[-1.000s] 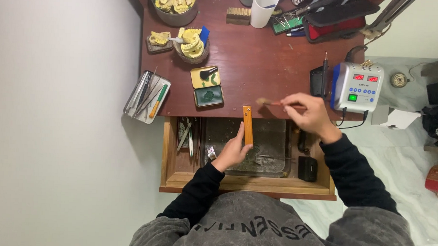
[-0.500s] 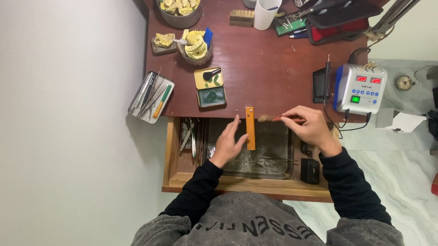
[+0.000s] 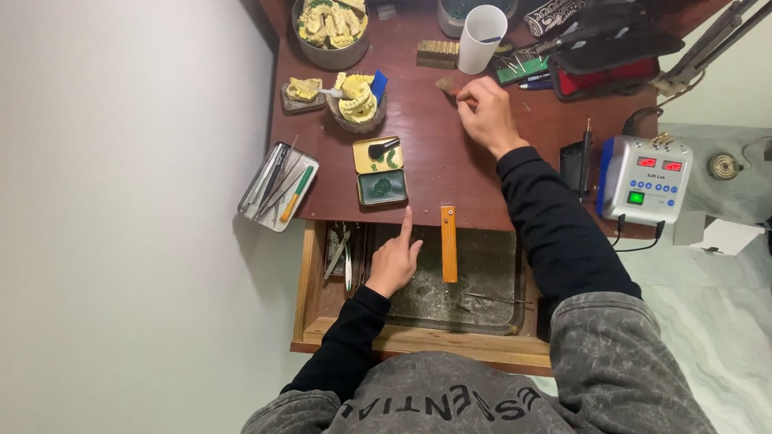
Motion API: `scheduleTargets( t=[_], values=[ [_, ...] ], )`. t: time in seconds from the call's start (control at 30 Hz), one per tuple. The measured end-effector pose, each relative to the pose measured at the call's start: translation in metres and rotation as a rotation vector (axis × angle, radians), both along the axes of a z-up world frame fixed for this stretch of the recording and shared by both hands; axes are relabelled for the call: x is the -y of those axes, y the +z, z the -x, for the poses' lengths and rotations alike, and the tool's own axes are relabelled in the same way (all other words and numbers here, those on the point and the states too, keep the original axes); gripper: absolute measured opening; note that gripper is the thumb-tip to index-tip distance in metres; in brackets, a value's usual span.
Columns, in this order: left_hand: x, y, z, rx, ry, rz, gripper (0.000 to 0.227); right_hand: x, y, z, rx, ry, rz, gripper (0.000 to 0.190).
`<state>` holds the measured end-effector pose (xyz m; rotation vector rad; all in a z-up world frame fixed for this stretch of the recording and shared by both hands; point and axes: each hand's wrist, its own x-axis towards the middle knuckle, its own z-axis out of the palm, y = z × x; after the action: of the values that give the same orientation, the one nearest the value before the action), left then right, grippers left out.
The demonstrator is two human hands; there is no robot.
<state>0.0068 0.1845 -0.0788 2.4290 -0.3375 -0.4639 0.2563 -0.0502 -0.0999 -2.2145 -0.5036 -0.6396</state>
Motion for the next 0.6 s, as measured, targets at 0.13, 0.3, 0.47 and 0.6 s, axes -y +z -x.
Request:
scheduleTargets(
  t=[0.13, 0.3, 0.47, 0.6],
  values=[
    [0.001, -0.036, -0.001, 0.130, 0.004, -0.058, 0.066, 0.024, 0.007, 0.063, -0.054, 0.020, 0.129, 0.011],
    [0.003, -0.076, -0.006, 0.803, 0.070, 0.103, 0.029, 0.063, 0.024, 0.196, -0.349, 0.037, 0.095, 0.007],
    [0.010, -0.073, -0.008, 0.753, 0.040, 0.063, 0.033, 0.075, 0.058, 0.172, -0.264, -0.049, 0.051, 0.011],
    [0.011, -0.073, -0.012, 0.767, 0.085, 0.057, 0.030, 0.064, 0.051, 0.062, 0.026, -0.161, 0.060, 0.011]
  ],
)
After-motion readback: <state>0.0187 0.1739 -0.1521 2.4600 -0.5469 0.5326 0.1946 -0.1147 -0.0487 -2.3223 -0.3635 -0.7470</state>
